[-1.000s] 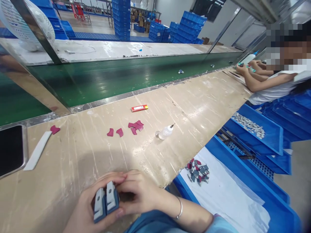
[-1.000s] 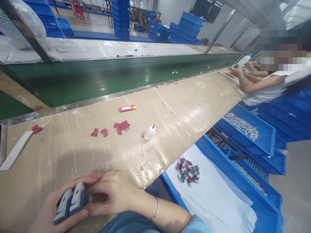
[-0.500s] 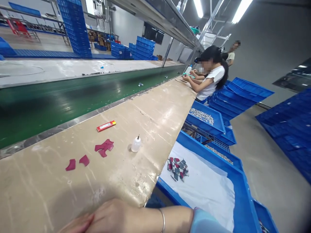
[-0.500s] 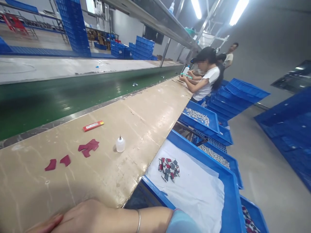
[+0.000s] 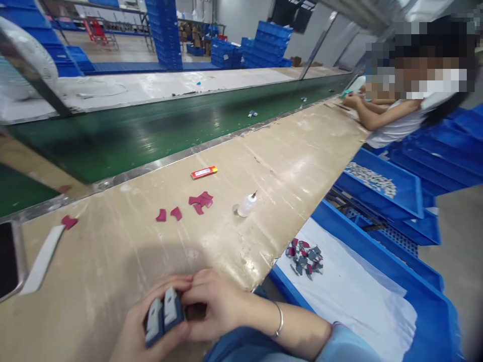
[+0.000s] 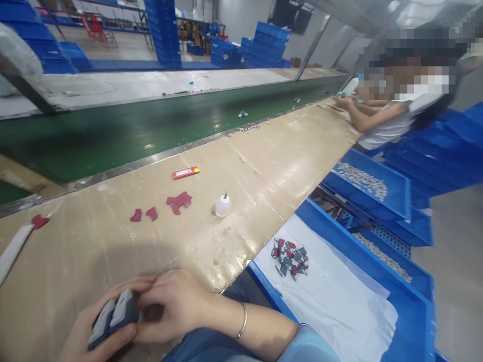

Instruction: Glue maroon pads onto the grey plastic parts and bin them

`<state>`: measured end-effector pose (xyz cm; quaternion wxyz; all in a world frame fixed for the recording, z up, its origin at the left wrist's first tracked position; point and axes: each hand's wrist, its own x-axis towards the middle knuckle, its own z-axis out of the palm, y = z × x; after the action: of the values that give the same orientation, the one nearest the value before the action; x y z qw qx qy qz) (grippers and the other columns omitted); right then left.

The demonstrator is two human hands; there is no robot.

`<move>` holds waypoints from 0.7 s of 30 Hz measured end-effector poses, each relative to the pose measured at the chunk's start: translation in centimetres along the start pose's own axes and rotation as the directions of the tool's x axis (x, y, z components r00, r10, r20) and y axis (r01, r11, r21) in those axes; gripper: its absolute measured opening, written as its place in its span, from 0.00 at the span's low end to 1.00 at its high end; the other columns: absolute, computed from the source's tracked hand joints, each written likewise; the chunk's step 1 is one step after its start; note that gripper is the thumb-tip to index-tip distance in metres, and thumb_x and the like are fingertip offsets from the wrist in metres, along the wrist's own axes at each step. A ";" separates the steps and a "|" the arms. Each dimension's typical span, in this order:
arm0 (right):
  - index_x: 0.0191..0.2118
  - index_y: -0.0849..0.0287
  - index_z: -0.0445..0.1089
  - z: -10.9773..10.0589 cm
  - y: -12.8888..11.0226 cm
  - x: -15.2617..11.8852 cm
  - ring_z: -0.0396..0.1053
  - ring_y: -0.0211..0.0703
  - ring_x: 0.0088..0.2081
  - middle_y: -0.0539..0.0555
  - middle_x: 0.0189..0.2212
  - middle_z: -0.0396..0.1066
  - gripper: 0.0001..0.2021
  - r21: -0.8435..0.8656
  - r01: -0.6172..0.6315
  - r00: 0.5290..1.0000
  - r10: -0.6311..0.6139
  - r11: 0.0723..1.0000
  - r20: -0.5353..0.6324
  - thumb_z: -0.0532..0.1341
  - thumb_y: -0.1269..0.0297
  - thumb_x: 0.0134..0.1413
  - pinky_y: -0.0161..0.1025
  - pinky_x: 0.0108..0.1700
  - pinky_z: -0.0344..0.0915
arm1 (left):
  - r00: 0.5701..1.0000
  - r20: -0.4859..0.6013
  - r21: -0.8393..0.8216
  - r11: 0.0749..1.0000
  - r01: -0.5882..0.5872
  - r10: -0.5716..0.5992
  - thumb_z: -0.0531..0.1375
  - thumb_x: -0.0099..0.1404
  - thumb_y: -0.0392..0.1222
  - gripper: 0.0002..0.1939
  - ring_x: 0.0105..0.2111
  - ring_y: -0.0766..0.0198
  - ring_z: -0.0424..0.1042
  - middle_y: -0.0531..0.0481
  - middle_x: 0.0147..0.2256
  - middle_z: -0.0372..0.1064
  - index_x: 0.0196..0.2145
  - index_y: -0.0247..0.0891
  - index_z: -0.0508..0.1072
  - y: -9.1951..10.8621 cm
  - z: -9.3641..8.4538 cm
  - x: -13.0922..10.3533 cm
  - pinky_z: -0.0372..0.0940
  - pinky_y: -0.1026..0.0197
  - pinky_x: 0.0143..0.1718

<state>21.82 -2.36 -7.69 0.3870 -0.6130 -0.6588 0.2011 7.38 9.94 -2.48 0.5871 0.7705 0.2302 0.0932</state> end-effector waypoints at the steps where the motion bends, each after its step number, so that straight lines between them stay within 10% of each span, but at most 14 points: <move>1: 0.28 0.53 0.65 -0.3 -0.3 -0.3 0.76 0.39 0.29 0.49 0.25 0.75 0.16 0.037 -0.014 1.000 0.015 0.999 -0.018 0.69 0.52 0.59 0.34 0.35 0.72 | 0.999 0.000 -0.016 0.999 0.043 -0.043 0.72 0.60 0.61 0.23 0.52 0.43 0.84 0.42 0.49 0.85 0.45 0.43 0.86 0.5 0.3 0.1 0.80 0.50 0.56; 21: 0.27 0.54 0.64 -3.2 -2.6 -1.1 0.69 0.39 0.24 0.48 0.21 0.71 0.10 0.174 -0.038 0.982 0.069 0.984 -0.176 0.62 0.67 0.58 0.36 0.28 0.63 | 0.971 0.146 -0.264 0.938 0.224 -0.190 0.77 0.52 0.59 0.27 0.35 0.57 0.80 0.46 0.35 0.81 0.41 0.36 0.83 3.5 0.9 1.0 0.75 0.58 0.40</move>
<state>22.45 -4.54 -4.05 0.4908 -0.6110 -0.5845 0.2101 9.53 8.89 0.47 0.7089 0.6557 0.2594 0.0166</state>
